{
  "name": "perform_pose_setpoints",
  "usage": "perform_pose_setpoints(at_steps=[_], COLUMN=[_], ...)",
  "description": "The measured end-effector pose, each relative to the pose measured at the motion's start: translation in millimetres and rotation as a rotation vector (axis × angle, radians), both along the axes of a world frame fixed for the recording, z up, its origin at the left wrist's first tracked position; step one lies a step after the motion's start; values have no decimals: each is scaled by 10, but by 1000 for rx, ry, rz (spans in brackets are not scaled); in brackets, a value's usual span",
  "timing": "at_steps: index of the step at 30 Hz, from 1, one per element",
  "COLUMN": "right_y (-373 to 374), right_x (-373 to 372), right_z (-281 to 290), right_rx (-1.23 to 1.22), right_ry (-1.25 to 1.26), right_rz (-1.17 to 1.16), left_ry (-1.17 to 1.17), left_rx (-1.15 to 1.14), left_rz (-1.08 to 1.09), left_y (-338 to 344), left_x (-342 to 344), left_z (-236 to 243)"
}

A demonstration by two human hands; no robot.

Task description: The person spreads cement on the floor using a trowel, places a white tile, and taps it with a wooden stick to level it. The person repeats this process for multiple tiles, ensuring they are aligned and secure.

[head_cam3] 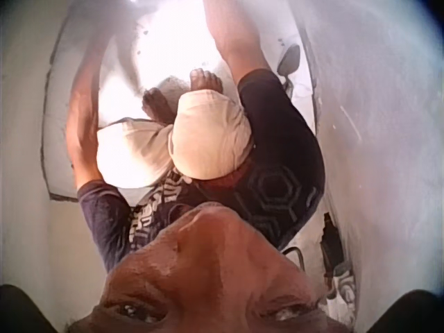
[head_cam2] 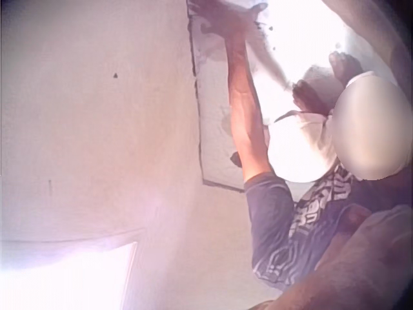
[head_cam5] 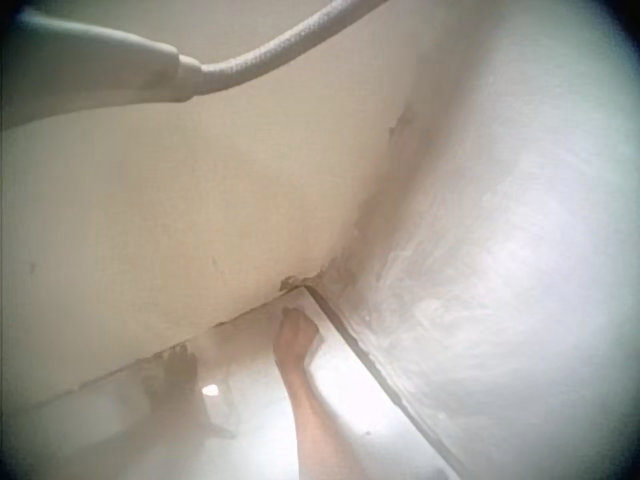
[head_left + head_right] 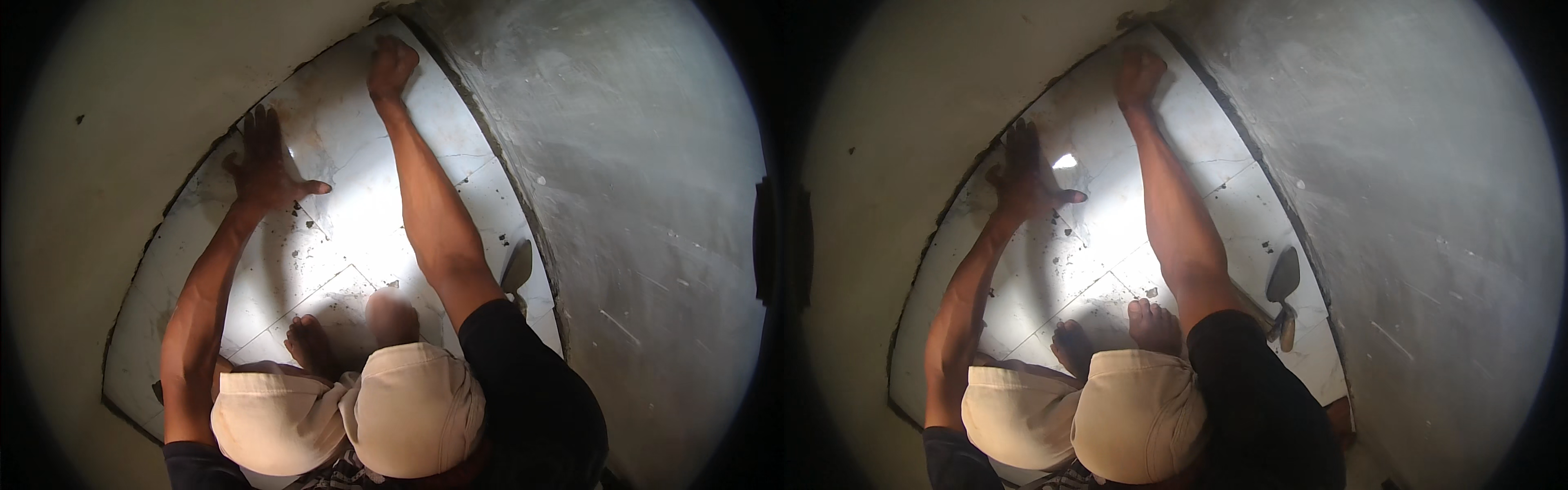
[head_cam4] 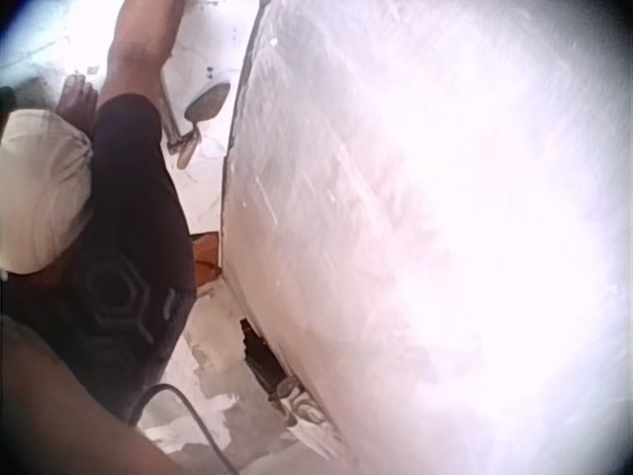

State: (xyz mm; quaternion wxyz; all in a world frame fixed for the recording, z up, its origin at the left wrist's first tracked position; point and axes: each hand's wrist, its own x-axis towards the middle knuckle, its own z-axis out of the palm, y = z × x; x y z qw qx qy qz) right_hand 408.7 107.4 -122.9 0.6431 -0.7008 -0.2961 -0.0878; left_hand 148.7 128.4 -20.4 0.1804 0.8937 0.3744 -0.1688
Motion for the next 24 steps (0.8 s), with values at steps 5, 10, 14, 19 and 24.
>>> perform_pose_setpoints(at_steps=[5,10,14,19,24], right_y=[-41,-274,-428,-629,-730], right_x=[-498,-547,-1012,-1021,-1440], right_z=[437,124,851,293,868], right_rx=[59,56,229,15,144], right_ry=[-433,124,516,449,512], right_rz=[32,280,481,432,583], left_ry=[-332,-232,-69,-89,-280], left_rx=[132,113,99,90,97], left_rz=[-74,-20,9,-84,-73], left_y=[169,138,76,151,245], left_x=[-487,-170,-279,-209,-387], left_z=[-421,-309,-145,-42,-231])
